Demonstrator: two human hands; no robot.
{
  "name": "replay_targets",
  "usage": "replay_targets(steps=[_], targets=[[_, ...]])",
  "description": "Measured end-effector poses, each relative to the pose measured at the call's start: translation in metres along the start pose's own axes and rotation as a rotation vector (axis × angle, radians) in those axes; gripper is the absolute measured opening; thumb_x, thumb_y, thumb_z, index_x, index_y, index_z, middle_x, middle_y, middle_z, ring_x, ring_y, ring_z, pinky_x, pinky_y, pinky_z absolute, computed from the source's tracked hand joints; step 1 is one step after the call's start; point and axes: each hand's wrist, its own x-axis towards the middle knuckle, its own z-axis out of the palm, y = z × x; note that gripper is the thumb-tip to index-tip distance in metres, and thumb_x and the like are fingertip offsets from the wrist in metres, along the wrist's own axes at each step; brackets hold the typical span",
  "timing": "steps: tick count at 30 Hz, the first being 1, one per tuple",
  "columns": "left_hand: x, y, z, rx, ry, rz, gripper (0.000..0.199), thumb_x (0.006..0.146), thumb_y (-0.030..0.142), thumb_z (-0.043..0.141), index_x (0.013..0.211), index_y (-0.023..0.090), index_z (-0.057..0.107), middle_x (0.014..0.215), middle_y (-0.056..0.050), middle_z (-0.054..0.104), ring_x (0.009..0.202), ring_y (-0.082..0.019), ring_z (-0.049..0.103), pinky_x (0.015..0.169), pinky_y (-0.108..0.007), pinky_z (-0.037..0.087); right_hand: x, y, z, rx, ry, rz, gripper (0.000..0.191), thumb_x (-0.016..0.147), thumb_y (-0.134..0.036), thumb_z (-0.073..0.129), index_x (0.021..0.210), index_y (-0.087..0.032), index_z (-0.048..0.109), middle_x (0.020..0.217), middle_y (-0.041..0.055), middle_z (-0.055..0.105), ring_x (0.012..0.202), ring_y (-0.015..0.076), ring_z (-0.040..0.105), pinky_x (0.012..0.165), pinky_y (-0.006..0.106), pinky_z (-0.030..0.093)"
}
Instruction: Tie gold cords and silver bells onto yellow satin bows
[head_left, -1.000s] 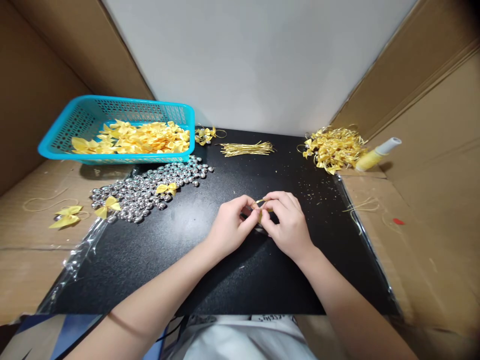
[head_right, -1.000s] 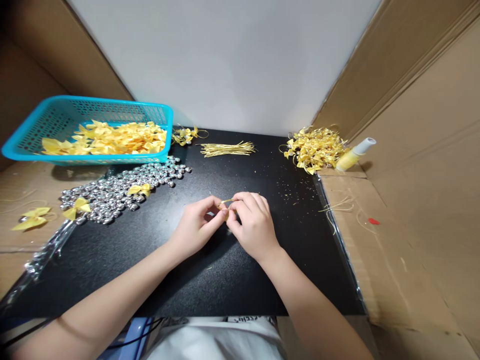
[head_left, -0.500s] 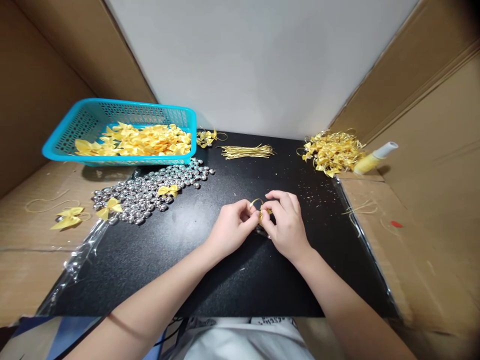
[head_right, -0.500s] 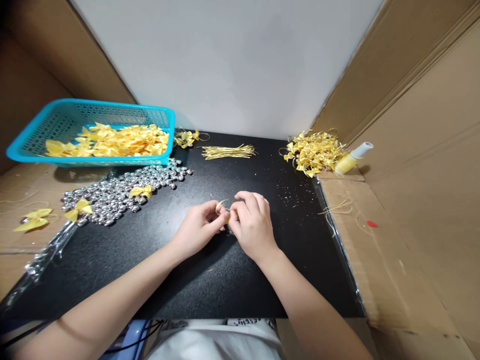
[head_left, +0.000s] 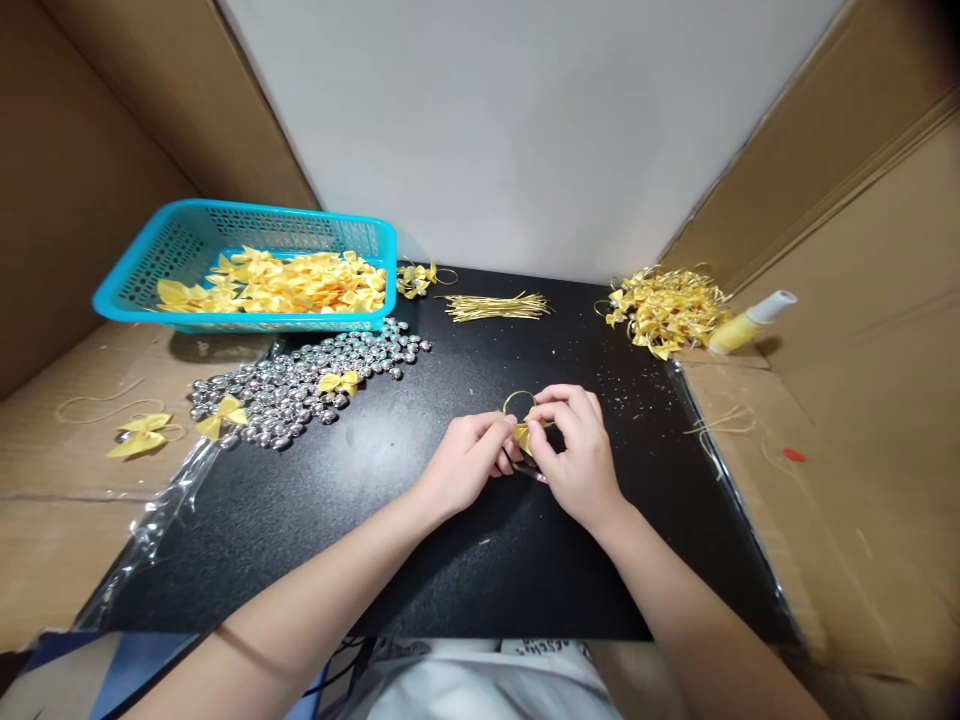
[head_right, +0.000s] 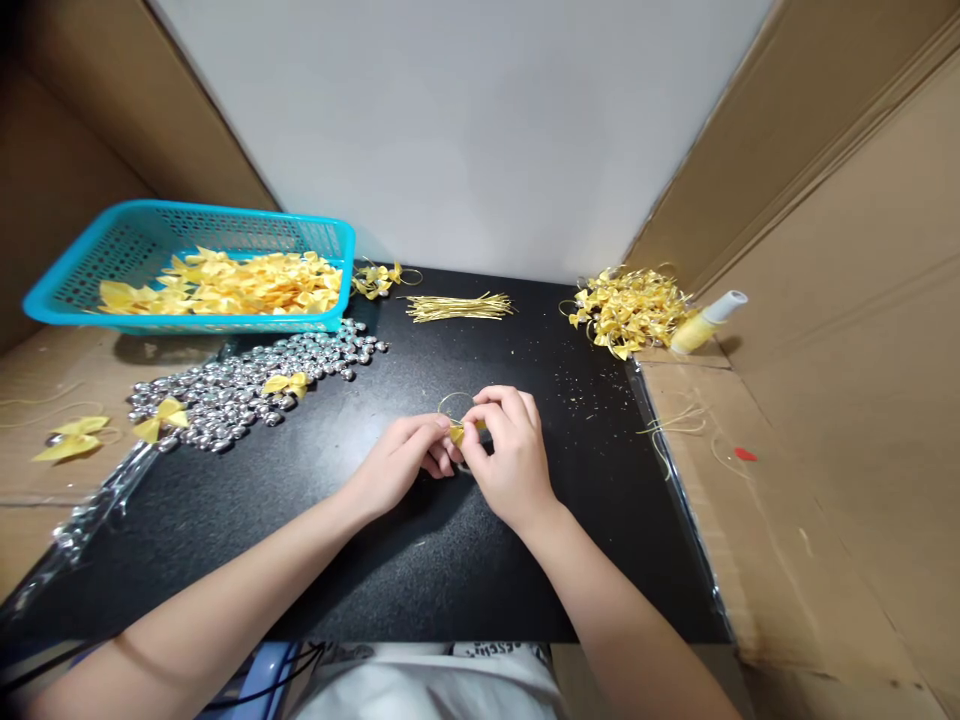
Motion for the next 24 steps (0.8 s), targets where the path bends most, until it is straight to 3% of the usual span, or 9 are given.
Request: replay_targets(steps=[5, 24], targets=[[-0.0006, 0.0013, -0.0003, -0.030, -0.007, 0.007, 0.030, 0.087, 0.039, 0.053, 0.072, 0.015, 0.058, 0.066, 0.000, 0.060, 0.056, -0.010, 0.057, 0.054, -0.020, 0.046, 0.0006, -0.0020, -0.0004, 0.028, 0.002, 0.026, 0.011, 0.086, -0.013, 0.056, 0.079, -0.021, 0.061, 0.095, 0.0067, 0.062, 0.093, 0.0223, 0.057, 0.082, 0.039, 0.049], [0.0015, 0.0021, -0.0009, 0.140, 0.103, 0.076, 0.029, 0.083, 0.038, 0.055, 0.064, 0.017, 0.051, 0.058, 0.003, 0.051, 0.053, -0.010, 0.049, 0.053, -0.021, 0.042, 0.0017, -0.0013, -0.0030, 0.002, -0.034, 0.020, 0.011, 0.088, -0.014, 0.053, 0.081, -0.021, 0.058, 0.096, 0.0069, 0.061, 0.093, 0.0225, 0.056, 0.082, 0.040, 0.047]])
